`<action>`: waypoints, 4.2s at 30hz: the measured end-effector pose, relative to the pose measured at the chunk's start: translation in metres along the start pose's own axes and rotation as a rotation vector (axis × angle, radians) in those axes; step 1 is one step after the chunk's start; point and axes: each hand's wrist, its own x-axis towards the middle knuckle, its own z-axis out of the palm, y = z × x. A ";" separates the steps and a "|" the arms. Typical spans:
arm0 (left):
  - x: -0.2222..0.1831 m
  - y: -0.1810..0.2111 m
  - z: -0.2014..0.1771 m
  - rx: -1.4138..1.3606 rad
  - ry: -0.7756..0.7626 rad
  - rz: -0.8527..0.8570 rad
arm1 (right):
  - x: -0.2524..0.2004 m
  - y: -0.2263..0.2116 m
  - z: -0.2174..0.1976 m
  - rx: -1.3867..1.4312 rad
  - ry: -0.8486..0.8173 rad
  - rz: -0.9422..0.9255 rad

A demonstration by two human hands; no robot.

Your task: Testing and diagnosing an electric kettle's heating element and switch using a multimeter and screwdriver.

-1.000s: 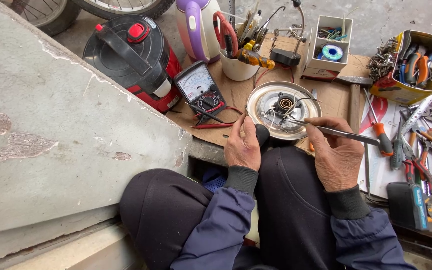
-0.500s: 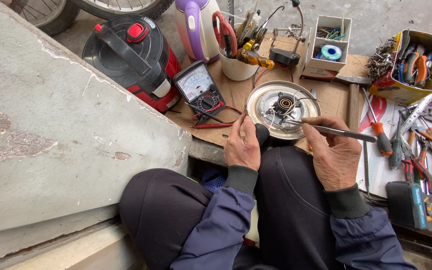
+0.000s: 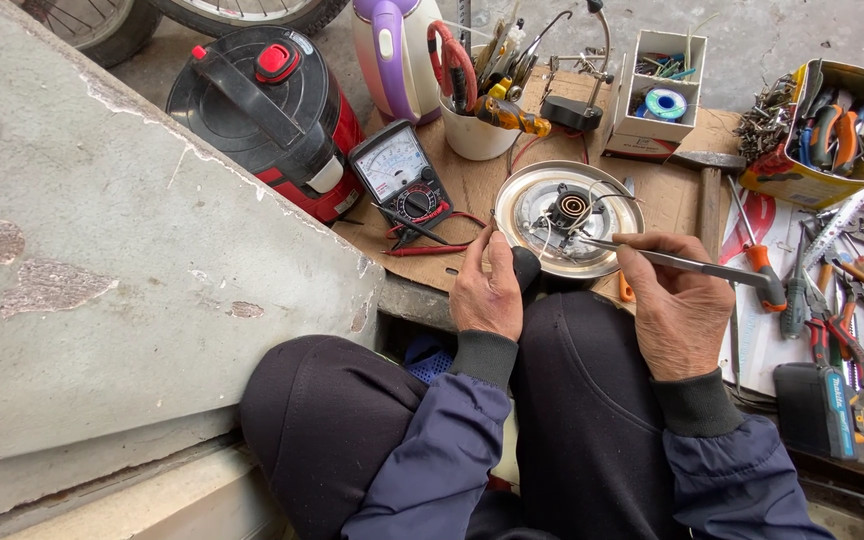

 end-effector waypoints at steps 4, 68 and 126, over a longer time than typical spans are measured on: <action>-0.001 0.001 -0.002 -0.021 0.008 0.002 | 0.001 0.001 0.003 -0.032 -0.017 -0.033; -0.001 0.022 0.016 -0.412 0.253 -0.122 | 0.027 0.168 -0.095 -0.061 0.269 0.159; 0.002 0.000 0.014 0.229 0.260 0.570 | 0.045 0.029 -0.031 0.463 0.152 0.217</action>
